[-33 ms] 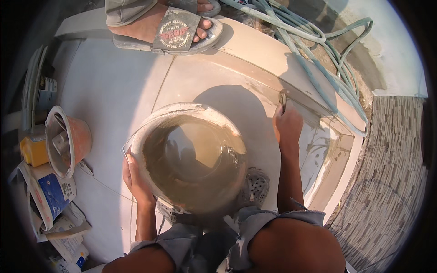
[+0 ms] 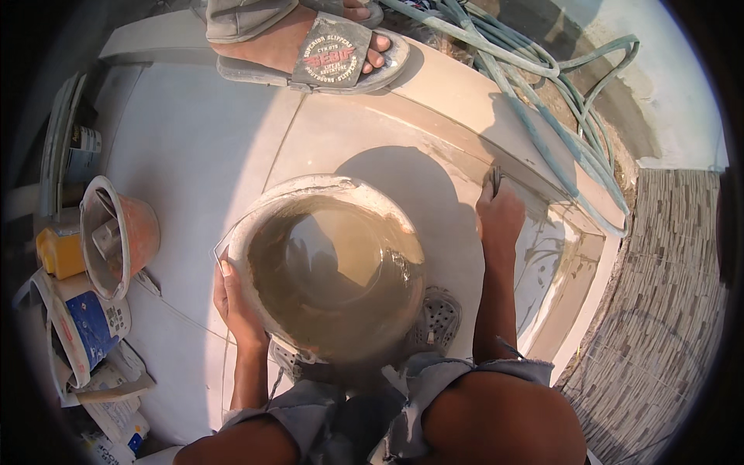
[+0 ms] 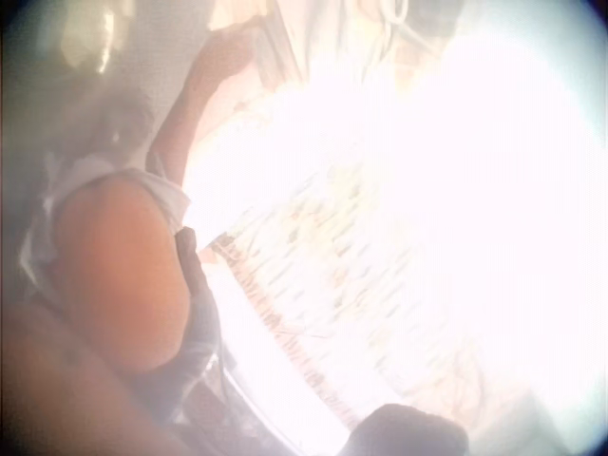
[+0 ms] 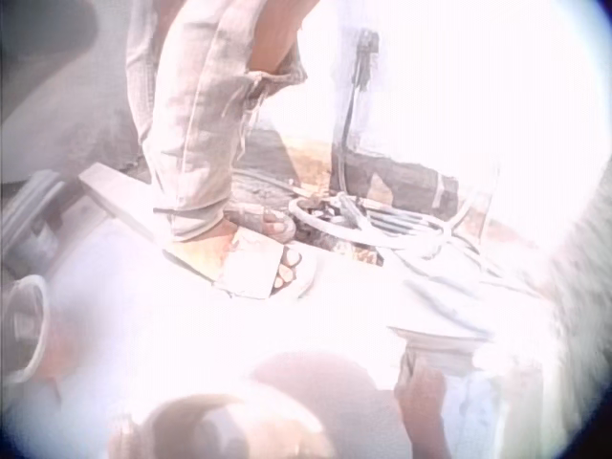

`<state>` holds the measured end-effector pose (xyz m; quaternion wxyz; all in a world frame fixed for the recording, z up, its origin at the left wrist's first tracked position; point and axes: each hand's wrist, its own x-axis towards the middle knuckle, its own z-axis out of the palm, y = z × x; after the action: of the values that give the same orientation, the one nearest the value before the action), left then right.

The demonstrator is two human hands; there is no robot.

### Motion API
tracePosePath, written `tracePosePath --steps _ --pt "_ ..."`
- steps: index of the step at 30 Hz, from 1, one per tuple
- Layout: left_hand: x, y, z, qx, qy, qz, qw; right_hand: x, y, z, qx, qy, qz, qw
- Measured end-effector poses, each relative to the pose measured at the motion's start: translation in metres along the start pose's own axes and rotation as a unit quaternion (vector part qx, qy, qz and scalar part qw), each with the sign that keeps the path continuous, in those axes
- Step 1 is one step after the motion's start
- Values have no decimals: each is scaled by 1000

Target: The person scoops wet cement from a bucket with a trowel and spreads it along the tiled floor edge and wall base. They repeatedly dip the trowel into the bucket and smooth the cement into the joints and corners.

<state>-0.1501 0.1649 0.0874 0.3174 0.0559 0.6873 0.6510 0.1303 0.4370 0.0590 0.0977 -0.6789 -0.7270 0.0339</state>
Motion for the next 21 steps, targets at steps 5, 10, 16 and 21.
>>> tracePosePath --steps 5,10,16,21 --pt "7 0 -7 10 6 23 1000 25 -68 64 62 -25 -68 995" --pt "9 -12 -4 1 -9 8 1000 34 -119 72 128 -83 -211 965" --pt "9 -8 -9 -5 -15 12 1000 -16 -12 -8 37 -41 -51 997" --pt "13 4 -9 68 -14 60 996 -1 65 28 -62 -4 7 998"
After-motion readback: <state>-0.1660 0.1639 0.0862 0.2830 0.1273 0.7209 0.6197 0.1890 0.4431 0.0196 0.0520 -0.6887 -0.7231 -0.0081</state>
